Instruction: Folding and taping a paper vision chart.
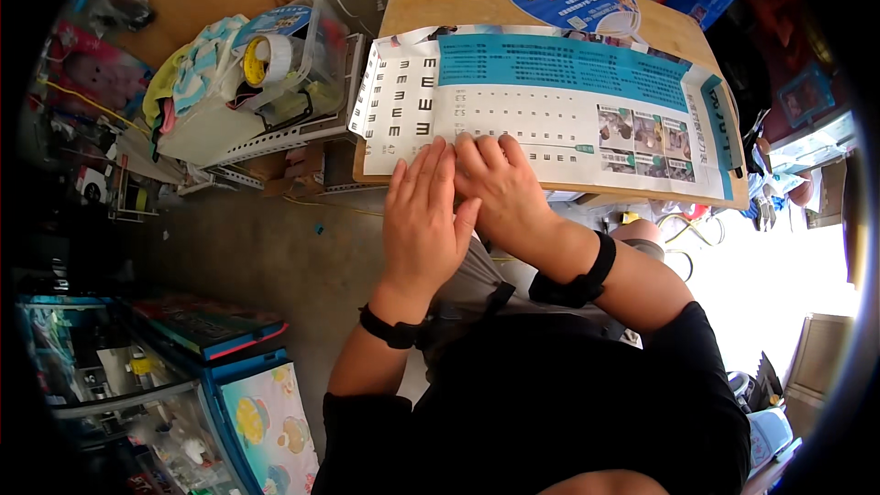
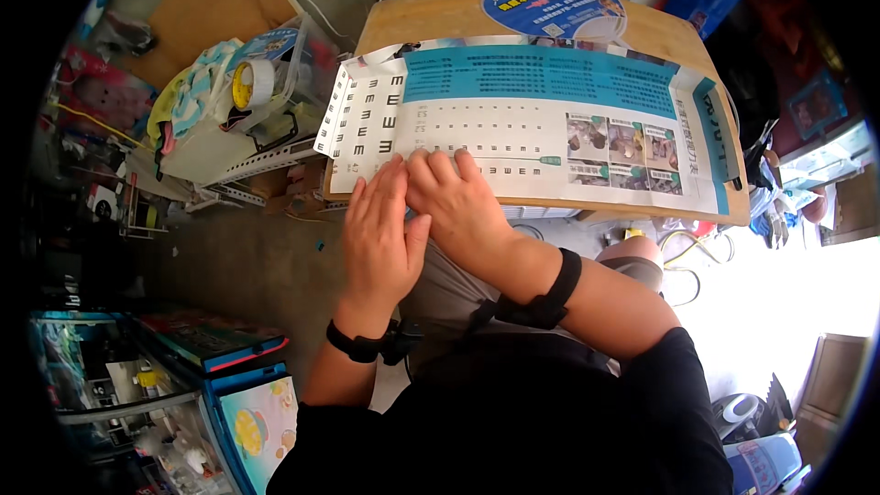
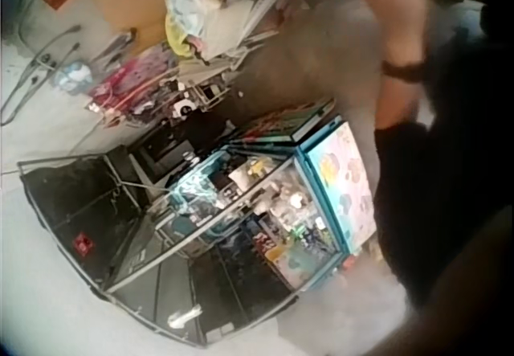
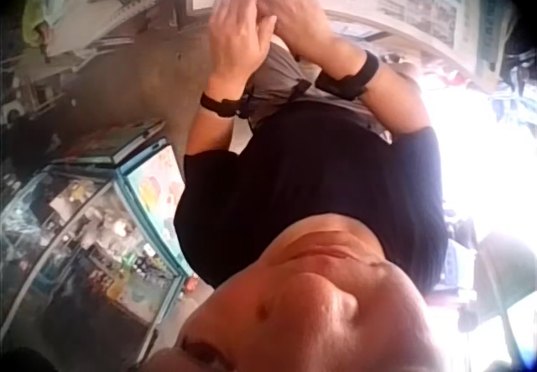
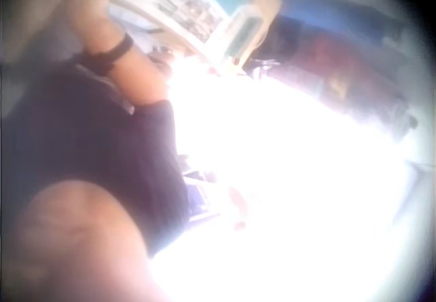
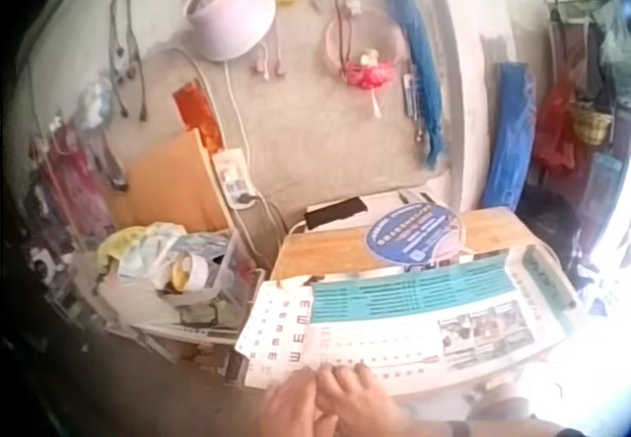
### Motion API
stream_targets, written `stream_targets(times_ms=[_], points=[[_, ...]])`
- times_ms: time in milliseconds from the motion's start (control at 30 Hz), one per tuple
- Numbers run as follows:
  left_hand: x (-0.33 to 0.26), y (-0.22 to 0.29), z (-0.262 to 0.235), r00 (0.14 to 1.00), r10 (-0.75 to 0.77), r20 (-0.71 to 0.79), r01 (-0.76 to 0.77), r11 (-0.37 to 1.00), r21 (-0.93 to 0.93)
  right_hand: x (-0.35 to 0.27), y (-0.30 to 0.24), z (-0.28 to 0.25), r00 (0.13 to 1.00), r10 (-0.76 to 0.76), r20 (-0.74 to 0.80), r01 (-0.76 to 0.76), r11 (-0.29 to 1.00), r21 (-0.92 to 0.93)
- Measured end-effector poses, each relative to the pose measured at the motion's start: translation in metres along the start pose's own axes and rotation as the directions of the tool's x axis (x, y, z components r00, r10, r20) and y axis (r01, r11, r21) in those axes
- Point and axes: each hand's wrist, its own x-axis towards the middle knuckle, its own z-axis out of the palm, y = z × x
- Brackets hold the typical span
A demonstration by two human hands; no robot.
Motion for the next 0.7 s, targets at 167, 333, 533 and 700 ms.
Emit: stream_targets(times_ms=[167, 333, 533, 700], points=[[-0.009, 0.002, 0.011, 0.997, -0.064, 0.031, 0.063, 0.997, 0.044, 0.001, -0.001, -0.002, 0.997, 0.036, 0.069, -0.037, 0.999, 0.017], [-0.012, 0.000, 0.009, 0.989, -0.146, 0.019, 0.144, 0.986, 0.088, -0.001, -0.003, -0.001, 1.000, 0.003, -0.004, -0.003, 1.000, 0.028], [-0.014, -0.017, 0.012, 0.993, -0.119, 0.000, 0.117, 0.976, 0.187, -0.003, -0.006, -0.009, 0.999, 0.027, 0.019, -0.026, 0.998, -0.053], [-0.021, -0.019, 0.012, 0.987, -0.150, 0.056, 0.125, 0.942, 0.312, -0.009, -0.009, 0.005, 0.999, 0.030, -0.012, -0.031, 0.992, -0.125]])
